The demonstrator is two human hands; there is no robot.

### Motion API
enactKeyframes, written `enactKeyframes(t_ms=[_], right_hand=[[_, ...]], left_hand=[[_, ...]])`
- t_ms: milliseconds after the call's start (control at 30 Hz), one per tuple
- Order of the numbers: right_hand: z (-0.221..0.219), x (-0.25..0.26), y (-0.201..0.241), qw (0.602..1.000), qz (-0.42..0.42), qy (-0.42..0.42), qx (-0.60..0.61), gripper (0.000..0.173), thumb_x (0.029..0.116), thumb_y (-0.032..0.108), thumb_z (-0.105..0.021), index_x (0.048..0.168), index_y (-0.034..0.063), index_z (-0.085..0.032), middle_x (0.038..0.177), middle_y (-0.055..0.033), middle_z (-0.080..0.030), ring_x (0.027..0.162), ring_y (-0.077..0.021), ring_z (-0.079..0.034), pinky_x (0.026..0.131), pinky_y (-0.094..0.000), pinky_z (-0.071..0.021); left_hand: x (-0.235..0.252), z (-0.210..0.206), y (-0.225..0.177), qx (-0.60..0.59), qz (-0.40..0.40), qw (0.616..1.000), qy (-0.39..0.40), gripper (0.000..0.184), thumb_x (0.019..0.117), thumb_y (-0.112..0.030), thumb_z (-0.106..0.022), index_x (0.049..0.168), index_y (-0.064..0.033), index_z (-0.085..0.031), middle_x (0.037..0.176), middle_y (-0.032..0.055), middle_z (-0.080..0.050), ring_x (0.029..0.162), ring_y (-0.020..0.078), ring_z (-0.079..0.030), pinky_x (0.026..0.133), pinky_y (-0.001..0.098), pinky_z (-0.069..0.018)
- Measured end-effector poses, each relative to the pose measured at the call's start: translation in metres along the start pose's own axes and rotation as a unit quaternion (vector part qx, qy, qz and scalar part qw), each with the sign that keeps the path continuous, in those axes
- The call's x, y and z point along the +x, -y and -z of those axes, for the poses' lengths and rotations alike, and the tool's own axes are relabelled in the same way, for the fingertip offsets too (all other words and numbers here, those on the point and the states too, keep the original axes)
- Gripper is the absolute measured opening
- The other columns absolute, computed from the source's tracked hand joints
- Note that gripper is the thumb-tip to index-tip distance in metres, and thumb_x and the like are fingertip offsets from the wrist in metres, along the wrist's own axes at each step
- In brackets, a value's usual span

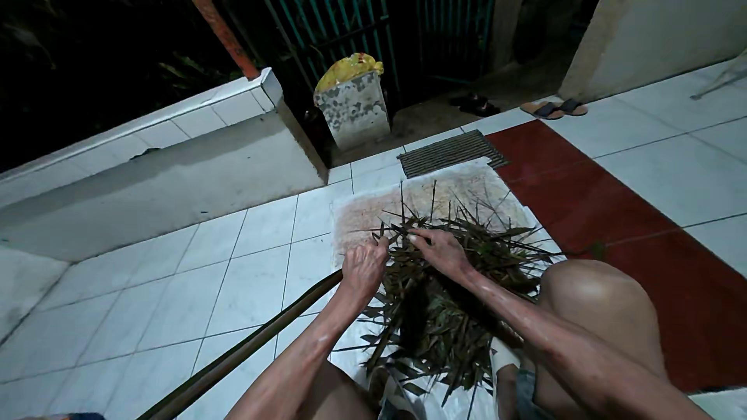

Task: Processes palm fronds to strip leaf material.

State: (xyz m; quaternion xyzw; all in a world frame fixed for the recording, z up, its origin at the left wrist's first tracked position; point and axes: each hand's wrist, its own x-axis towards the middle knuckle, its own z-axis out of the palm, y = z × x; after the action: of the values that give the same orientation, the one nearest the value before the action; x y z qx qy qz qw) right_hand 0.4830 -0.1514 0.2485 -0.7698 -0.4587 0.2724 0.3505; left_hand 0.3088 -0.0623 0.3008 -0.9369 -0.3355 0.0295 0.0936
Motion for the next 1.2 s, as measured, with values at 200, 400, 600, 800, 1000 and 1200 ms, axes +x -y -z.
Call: enactKeyframes(t_ms=[200, 400, 600, 800, 1000, 1200], right_hand=[[0.005, -0.001, 0.001, 1.0, -0.019, -0.002, -0.018, 0.04, 0.107, 0.047, -0.047, 0.136, 0.0287, -0.068, 0.123, -0.005, -0.072, 0.116, -0.0271, -0.066, 0.098, -0.056, -0.0496], [0.01, 0.003, -0.008, 0.998, -0.051, -0.022, -0.038, 0.037, 0.1073, 0.044, -0.049, 0.133, 0.0275, -0.07, 0.119, -0.0078, -0.073, 0.112, -0.0304, -0.067, 0.097, -0.0571, -0.0502], [0.025, 0.017, -0.041, 0.987, -0.108, -0.115, -0.015, 0.038, 0.1087, 0.04, -0.048, 0.135, 0.0201, -0.068, 0.117, -0.0153, -0.072, 0.109, -0.0373, -0.067, 0.093, -0.0634, -0.0495], [0.006, 0.003, -0.033, 0.993, 0.036, -0.084, 0.079, 0.04, 0.1069, 0.043, -0.05, 0.137, 0.0225, -0.067, 0.118, -0.0081, -0.073, 0.107, -0.0251, -0.069, 0.096, -0.0534, -0.0539], [-0.008, 0.002, -0.024, 0.995, 0.066, -0.005, 0.079, 0.041, 0.1063, 0.048, -0.048, 0.135, 0.027, -0.068, 0.114, -0.0057, -0.074, 0.102, -0.0215, -0.07, 0.093, -0.0495, -0.0545], [-0.007, 0.001, -0.018, 0.999, 0.034, -0.027, 0.027, 0.041, 0.106, 0.051, -0.046, 0.136, 0.0336, -0.067, 0.119, -0.0031, -0.074, 0.111, -0.0231, -0.068, 0.097, -0.0534, -0.0522]], left_hand=[[0.0, -0.002, -0.004, 0.019, -0.01, 1.0, -0.007, 0.027, 0.1045, -0.012, -0.044, 0.119, -0.0099, -0.067, 0.088, 0.0157, -0.072, 0.073, 0.0358, -0.072, 0.061, 0.0487, -0.0549], [0.0, 0.0, -0.008, 0.024, -0.016, 1.0, 0.005, 0.027, 0.1044, -0.011, -0.045, 0.121, -0.0085, -0.066, 0.09, 0.0166, -0.072, 0.076, 0.036, -0.072, 0.064, 0.0486, -0.0551], [0.003, 0.008, 0.004, -0.063, 0.024, 0.995, 0.066, 0.034, 0.1094, -0.027, -0.04, 0.122, -0.0151, -0.069, 0.098, 0.0163, -0.074, 0.092, 0.0382, -0.073, 0.077, 0.056, -0.0556], [0.013, -0.008, 0.035, -0.276, 0.028, 0.956, 0.096, 0.035, 0.1079, -0.037, -0.049, 0.117, -0.0156, -0.074, 0.091, 0.0069, -0.074, 0.082, 0.0226, -0.07, 0.08, 0.0481, -0.0571], [0.014, -0.013, 0.039, -0.346, 0.034, 0.931, 0.109, 0.035, 0.1081, -0.04, -0.05, 0.115, -0.0161, -0.074, 0.072, 0.0001, -0.068, 0.06, 0.0134, -0.063, 0.062, 0.0365, -0.0557], [0.012, -0.013, 0.04, -0.347, 0.034, 0.931, 0.109, 0.035, 0.1081, -0.041, -0.049, 0.112, -0.0164, -0.074, 0.069, -0.0008, -0.067, 0.058, 0.0134, -0.062, 0.061, 0.0365, -0.0546]])
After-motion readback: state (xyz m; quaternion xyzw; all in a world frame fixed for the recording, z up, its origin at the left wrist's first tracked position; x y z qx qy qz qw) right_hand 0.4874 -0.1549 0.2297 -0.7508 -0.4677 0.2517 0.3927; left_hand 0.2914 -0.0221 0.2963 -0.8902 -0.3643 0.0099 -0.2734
